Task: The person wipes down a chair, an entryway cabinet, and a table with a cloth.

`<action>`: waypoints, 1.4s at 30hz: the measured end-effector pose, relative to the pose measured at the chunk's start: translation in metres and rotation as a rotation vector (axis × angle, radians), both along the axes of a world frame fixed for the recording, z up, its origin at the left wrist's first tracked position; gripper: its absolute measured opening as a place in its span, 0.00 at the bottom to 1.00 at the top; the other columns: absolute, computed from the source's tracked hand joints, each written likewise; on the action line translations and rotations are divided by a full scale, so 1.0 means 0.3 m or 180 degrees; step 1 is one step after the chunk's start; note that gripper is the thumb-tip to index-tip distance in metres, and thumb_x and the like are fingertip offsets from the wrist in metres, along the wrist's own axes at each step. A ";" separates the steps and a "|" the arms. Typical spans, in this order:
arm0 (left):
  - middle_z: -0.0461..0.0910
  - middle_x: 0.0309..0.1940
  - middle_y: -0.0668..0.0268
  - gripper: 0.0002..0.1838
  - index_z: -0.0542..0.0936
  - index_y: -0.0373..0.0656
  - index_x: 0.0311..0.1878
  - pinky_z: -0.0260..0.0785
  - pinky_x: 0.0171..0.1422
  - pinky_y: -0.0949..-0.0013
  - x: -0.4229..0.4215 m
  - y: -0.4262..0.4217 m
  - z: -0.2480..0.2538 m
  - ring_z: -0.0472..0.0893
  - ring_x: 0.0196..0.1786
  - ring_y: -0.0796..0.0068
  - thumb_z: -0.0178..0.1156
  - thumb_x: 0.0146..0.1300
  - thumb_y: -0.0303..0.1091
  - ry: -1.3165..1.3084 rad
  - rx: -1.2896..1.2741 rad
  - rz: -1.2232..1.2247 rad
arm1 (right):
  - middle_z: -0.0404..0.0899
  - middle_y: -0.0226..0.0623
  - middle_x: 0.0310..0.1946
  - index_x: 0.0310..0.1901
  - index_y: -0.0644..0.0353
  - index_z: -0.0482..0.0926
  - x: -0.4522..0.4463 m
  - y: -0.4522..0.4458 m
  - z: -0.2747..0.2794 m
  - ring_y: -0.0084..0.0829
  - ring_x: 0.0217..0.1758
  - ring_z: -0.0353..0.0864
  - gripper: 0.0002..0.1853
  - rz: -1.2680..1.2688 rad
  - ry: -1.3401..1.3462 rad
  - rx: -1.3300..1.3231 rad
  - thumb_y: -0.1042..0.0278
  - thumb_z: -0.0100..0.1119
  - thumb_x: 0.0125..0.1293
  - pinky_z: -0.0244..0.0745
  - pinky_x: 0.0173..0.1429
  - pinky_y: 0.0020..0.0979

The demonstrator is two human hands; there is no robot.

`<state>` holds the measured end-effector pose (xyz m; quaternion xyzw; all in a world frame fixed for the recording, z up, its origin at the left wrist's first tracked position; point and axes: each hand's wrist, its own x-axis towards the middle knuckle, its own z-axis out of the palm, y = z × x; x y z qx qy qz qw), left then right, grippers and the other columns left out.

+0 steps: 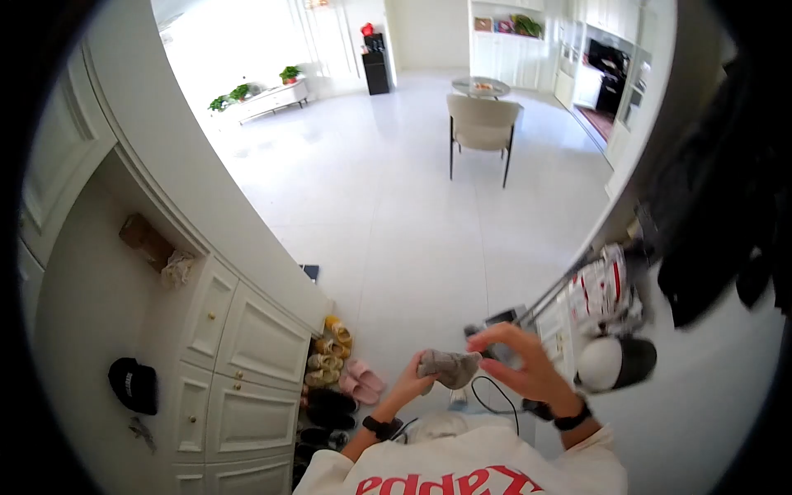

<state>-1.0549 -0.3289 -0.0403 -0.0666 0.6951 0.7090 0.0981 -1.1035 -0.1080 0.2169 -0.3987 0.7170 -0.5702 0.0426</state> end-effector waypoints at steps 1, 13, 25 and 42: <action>0.71 0.52 0.61 0.32 0.62 0.41 0.62 0.66 0.56 0.69 -0.074 -0.015 0.035 0.71 0.54 0.72 0.64 0.56 0.34 0.0102 0.0199 0.0063 | 0.77 0.42 0.44 0.49 0.62 0.74 -0.082 -0.062 -0.086 0.38 0.46 0.76 0.19 -0.0237 -0.0216 0.0257 0.71 0.63 0.54 0.70 0.50 0.33; 0.67 0.57 0.59 0.29 0.60 0.40 0.65 0.66 0.58 0.69 -0.519 -0.784 0.328 0.70 0.58 0.67 0.54 0.59 0.25 0.0295 0.1046 0.1524 | 0.52 0.50 0.66 0.64 0.57 0.57 -0.774 -0.918 -0.438 0.49 0.68 0.53 0.37 0.0448 0.0654 0.1040 0.58 0.62 0.56 0.44 0.68 0.53; 0.60 0.62 0.58 0.42 0.50 0.41 0.69 0.56 0.66 0.69 -1.415 -1.247 0.419 0.62 0.64 0.69 0.63 0.56 0.29 0.0027 0.1362 0.0763 | 0.64 0.49 0.59 0.65 0.65 0.52 -1.525 -1.440 -0.370 0.43 0.59 0.68 0.43 0.0206 -0.1529 -0.0023 0.68 0.67 0.51 0.63 0.62 0.40; 0.67 0.56 0.61 0.29 0.55 0.42 0.68 0.60 0.60 0.70 -2.836 -1.853 0.437 0.68 0.57 0.73 0.51 0.66 0.32 0.0502 0.1594 0.1644 | 0.71 0.49 0.53 0.63 0.63 0.57 -2.957 -2.047 -0.433 0.38 0.58 0.71 0.38 0.0302 -0.1618 0.0670 0.57 0.64 0.56 0.66 0.59 0.34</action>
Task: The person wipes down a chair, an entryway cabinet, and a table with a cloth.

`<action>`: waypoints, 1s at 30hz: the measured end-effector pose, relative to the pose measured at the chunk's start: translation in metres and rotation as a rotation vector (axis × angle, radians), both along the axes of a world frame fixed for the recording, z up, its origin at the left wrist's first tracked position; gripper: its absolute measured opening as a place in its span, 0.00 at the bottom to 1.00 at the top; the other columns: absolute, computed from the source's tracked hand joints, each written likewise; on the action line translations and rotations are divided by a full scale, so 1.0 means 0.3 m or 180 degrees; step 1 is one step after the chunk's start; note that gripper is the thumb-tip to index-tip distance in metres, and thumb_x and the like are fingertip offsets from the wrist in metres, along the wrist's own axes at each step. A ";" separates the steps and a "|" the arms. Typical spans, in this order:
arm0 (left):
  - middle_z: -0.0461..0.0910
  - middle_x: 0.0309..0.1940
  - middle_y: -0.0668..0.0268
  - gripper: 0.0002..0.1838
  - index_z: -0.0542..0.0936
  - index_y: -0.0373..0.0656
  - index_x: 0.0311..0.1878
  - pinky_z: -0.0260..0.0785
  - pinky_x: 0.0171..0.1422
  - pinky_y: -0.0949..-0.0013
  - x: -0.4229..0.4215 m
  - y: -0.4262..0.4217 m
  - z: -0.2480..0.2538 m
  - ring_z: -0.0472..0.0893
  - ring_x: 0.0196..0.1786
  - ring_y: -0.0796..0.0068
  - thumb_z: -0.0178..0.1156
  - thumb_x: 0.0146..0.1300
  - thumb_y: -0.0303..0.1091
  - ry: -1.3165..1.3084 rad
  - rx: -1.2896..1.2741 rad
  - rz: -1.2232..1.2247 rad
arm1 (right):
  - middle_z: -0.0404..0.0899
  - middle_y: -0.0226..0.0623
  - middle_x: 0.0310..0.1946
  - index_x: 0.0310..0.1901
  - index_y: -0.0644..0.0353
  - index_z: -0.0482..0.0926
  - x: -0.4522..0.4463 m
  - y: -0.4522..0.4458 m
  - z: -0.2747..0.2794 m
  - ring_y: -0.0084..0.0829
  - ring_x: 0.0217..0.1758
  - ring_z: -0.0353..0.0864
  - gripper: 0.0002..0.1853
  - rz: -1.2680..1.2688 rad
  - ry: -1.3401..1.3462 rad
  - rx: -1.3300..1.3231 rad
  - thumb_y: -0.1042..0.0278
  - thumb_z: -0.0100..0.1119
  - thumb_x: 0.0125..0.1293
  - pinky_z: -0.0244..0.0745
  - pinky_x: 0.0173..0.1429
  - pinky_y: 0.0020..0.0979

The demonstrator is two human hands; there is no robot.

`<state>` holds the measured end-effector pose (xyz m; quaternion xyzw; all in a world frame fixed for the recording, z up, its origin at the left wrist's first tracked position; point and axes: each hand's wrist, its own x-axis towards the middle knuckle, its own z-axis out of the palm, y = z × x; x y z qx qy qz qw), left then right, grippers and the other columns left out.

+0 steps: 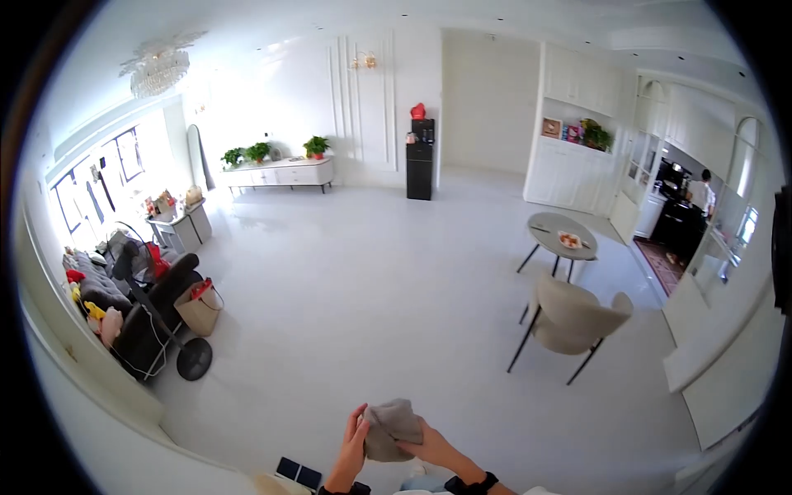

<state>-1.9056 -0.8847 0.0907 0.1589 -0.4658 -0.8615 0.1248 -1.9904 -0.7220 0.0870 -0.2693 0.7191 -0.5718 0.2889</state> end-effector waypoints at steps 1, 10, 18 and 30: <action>0.68 0.55 0.61 0.28 0.55 0.43 0.67 0.61 0.59 0.71 -0.078 -0.060 -0.005 0.69 0.55 0.73 0.50 0.66 0.32 0.0078 -0.0141 0.0109 | 0.71 0.49 0.53 0.63 0.63 0.57 -0.098 -0.036 0.021 0.38 0.58 0.71 0.38 0.0032 0.0011 0.0062 0.57 0.64 0.56 0.67 0.59 0.34; 0.68 0.58 0.62 0.27 0.54 0.39 0.68 0.62 0.61 0.68 -0.547 -0.406 -0.078 0.69 0.59 0.72 0.45 0.70 0.37 -0.0571 0.0679 -0.1135 | 0.67 0.47 0.54 0.60 0.61 0.61 -0.649 -0.261 0.011 0.44 0.58 0.66 0.37 0.0468 0.0570 -0.0294 0.73 0.67 0.46 0.62 0.61 0.37; 0.75 0.47 0.67 0.18 0.70 0.36 0.56 0.64 0.56 0.75 -1.359 -0.707 -0.154 0.72 0.50 0.81 0.50 0.67 0.34 -0.0724 -0.0555 -0.1513 | 0.68 0.46 0.53 0.60 0.58 0.63 -1.357 -0.491 0.061 0.43 0.56 0.69 0.38 -0.0130 0.1020 -0.0169 0.80 0.64 0.42 0.65 0.59 0.36; 0.75 0.33 0.70 0.08 0.73 0.40 0.41 0.67 0.40 0.73 -2.500 -0.835 -0.074 0.72 0.37 0.80 0.58 0.61 0.32 0.0072 -0.1873 -0.0100 | 0.76 0.43 0.43 0.53 0.62 0.69 -2.295 -0.659 -0.006 0.36 0.45 0.76 0.28 -0.1568 0.0823 0.0158 0.75 0.67 0.47 0.71 0.50 0.33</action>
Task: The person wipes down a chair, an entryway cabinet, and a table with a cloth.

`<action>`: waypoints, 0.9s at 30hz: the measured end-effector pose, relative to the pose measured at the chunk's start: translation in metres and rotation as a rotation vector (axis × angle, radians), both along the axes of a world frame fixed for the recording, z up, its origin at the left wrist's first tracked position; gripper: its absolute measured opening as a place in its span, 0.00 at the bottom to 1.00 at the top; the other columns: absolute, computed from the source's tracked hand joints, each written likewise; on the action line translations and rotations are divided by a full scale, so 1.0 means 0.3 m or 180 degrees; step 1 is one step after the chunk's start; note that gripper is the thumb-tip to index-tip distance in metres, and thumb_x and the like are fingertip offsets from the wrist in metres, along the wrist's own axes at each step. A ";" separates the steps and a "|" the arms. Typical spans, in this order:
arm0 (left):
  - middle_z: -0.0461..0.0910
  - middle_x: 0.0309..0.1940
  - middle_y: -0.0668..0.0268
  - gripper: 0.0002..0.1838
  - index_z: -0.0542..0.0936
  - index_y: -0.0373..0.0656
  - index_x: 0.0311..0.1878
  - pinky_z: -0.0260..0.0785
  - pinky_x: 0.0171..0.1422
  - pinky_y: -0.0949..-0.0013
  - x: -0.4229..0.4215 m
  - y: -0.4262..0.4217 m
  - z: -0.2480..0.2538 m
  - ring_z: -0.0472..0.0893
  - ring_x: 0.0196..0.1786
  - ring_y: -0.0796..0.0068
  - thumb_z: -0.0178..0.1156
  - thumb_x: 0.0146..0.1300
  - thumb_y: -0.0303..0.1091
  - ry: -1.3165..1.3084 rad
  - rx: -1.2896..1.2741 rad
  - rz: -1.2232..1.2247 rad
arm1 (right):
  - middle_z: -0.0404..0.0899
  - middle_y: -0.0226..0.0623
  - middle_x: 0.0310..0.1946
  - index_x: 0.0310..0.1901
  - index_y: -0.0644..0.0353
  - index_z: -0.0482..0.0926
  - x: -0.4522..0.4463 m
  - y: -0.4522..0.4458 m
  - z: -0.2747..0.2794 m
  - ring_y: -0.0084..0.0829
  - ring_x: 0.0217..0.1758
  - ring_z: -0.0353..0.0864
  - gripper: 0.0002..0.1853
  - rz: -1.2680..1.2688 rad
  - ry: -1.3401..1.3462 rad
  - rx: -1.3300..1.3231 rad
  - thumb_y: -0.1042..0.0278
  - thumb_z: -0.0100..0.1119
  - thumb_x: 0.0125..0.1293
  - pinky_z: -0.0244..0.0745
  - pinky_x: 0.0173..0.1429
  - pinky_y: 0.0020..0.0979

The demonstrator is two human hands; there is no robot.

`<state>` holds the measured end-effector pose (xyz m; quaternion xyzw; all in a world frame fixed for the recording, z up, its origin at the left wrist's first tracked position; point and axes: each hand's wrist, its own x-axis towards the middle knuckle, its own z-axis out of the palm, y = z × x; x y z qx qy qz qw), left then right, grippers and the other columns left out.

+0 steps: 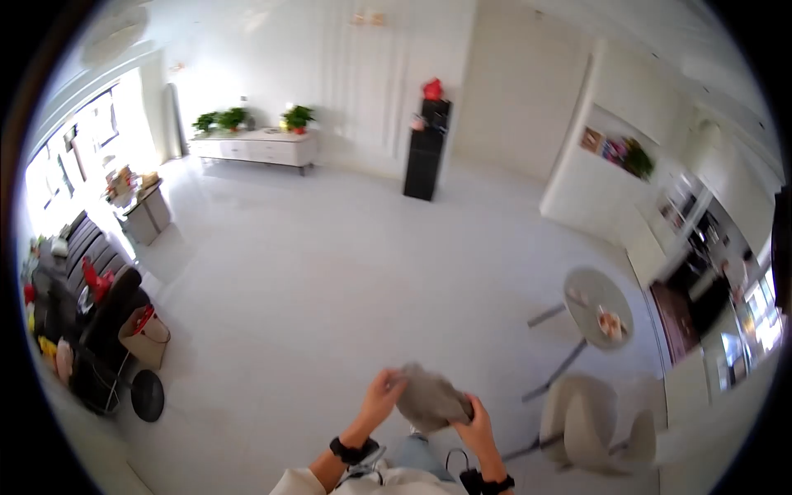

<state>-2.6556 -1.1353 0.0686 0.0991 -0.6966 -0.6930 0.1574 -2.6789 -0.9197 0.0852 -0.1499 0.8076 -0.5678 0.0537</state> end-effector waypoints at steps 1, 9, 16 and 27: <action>0.75 0.33 0.69 0.08 0.74 0.40 0.40 0.67 0.41 0.72 -0.060 -0.062 -0.006 0.72 0.37 0.78 0.59 0.60 0.31 0.0003 -0.0184 0.0154 | 0.77 0.42 0.42 0.51 0.62 0.70 -0.099 -0.050 -0.019 0.34 0.45 0.76 0.27 0.0229 -0.0047 0.0109 0.75 0.67 0.47 0.71 0.50 0.32; 0.74 0.32 0.64 0.07 0.75 0.41 0.32 0.65 0.51 0.67 -0.209 -0.415 0.006 0.73 0.43 0.66 0.64 0.54 0.28 0.0048 -0.1313 0.1921 | 0.76 0.38 0.38 0.44 0.63 0.71 -0.607 -0.493 0.113 0.26 0.40 0.73 0.21 0.2298 -0.0244 0.0289 0.73 0.68 0.49 0.70 0.45 0.29; 0.76 0.27 0.55 0.08 0.73 0.38 0.35 0.68 0.37 0.67 -0.202 -0.604 0.061 0.76 0.31 0.62 0.59 0.59 0.32 -0.0511 -0.1462 0.2597 | 0.74 0.35 0.39 0.53 0.61 0.66 -0.831 -0.846 0.170 0.24 0.42 0.71 0.26 0.3871 -0.0544 0.0697 0.69 0.66 0.54 0.69 0.47 0.27; 0.73 0.22 0.64 0.13 0.74 0.39 0.37 0.66 0.33 0.70 -0.118 -1.092 -0.072 0.71 0.27 0.74 0.60 0.59 0.40 -0.1045 -0.0798 0.2661 | 0.75 0.36 0.36 0.52 0.63 0.68 -0.874 -1.463 0.068 0.23 0.38 0.73 0.24 0.4569 -0.1032 0.0980 0.63 0.63 0.57 0.70 0.44 0.26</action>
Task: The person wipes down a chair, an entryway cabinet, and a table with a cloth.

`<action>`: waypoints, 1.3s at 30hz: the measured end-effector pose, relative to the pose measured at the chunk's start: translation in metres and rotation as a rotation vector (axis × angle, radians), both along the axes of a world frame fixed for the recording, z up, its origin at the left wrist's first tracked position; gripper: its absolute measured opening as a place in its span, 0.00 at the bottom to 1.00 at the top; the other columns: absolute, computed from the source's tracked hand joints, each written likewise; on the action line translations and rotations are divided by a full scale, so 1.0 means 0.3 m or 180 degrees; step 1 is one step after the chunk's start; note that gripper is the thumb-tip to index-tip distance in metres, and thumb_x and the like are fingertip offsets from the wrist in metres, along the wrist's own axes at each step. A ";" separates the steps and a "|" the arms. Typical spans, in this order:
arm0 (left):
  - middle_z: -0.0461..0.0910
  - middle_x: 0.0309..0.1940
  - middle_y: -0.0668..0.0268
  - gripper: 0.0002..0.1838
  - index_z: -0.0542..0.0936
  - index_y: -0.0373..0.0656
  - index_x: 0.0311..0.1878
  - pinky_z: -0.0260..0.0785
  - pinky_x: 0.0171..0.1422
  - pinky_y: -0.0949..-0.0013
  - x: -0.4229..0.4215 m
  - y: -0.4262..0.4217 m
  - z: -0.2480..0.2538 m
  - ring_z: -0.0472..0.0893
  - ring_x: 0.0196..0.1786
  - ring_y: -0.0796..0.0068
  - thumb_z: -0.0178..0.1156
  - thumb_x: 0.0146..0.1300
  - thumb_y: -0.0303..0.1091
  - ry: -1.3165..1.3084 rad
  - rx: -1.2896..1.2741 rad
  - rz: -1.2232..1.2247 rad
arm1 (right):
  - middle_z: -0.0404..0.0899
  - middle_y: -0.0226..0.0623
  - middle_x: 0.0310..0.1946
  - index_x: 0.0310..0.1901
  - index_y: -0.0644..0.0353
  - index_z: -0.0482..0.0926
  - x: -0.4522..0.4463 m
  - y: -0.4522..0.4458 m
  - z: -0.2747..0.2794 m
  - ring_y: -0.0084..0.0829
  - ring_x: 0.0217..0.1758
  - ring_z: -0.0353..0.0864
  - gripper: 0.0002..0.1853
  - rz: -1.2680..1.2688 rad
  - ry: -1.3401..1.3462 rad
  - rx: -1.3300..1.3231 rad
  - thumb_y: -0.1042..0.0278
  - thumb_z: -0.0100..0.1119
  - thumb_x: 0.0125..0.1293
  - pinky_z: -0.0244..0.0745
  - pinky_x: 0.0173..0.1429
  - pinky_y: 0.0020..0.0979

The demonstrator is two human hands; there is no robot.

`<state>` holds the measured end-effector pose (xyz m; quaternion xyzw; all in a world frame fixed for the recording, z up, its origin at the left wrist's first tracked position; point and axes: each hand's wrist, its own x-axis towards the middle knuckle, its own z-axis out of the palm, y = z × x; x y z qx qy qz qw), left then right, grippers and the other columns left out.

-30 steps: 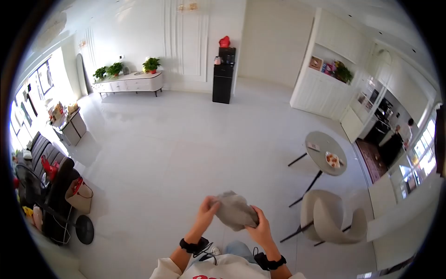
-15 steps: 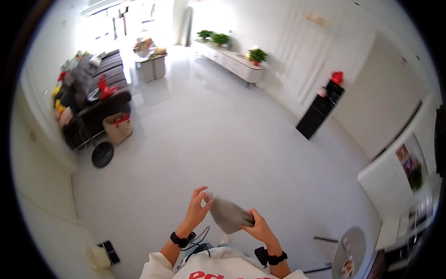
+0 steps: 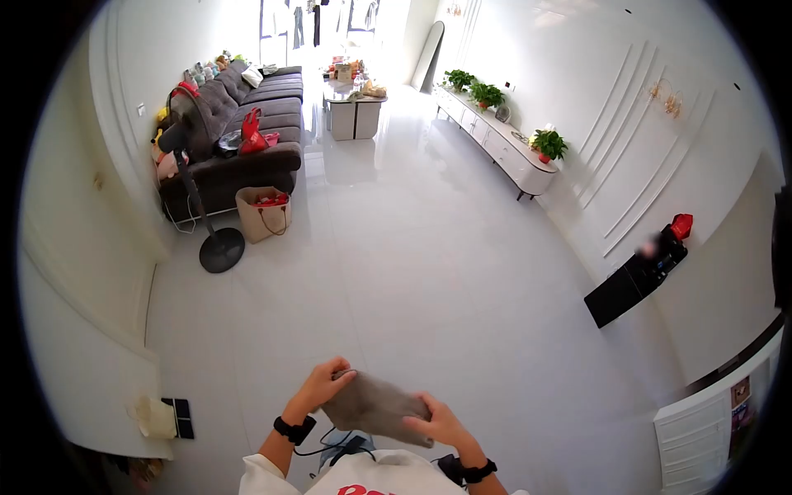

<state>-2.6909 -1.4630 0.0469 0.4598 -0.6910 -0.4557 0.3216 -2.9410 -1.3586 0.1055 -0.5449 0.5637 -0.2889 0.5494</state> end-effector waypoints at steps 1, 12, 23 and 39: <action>0.73 0.22 0.66 0.13 0.74 0.39 0.37 0.65 0.33 0.70 -0.009 -0.088 -0.029 0.71 0.27 0.76 0.60 0.59 0.40 0.0065 0.0068 -0.0072 | 0.75 0.35 0.35 0.52 0.63 0.68 -0.013 -0.074 -0.008 0.22 0.38 0.73 0.24 -0.0079 0.0049 0.0113 0.63 0.63 0.57 0.71 0.42 0.25; 0.75 0.40 0.69 0.14 0.72 0.39 0.50 0.70 0.39 0.75 -0.109 -0.881 0.025 0.75 0.38 0.83 0.50 0.63 0.32 0.0613 0.1542 -0.1339 | 0.75 0.33 0.39 0.51 0.62 0.68 0.174 -0.918 0.027 0.22 0.41 0.72 0.21 -0.0230 -0.0108 -0.0240 0.67 0.61 0.57 0.69 0.46 0.26; 0.68 0.32 0.79 0.07 0.72 0.47 0.38 0.58 0.40 0.83 0.089 -1.521 -0.131 0.65 0.37 0.89 0.52 0.66 0.39 0.1211 0.1658 -0.0069 | 0.75 0.29 0.36 0.45 0.61 0.72 0.235 -1.862 -0.186 0.19 0.40 0.71 0.14 0.0039 -0.0745 -0.0254 0.71 0.57 0.57 0.68 0.47 0.24; 0.71 0.32 0.75 0.08 0.68 0.43 0.43 0.63 0.40 0.82 0.147 -2.955 -0.119 0.70 0.36 0.87 0.55 0.65 0.31 0.1476 0.0830 0.1142 | 0.78 0.35 0.33 0.46 0.64 0.74 0.251 -3.400 -0.011 0.20 0.34 0.74 0.15 0.0743 -0.0318 -0.0296 0.68 0.59 0.57 0.71 0.40 0.24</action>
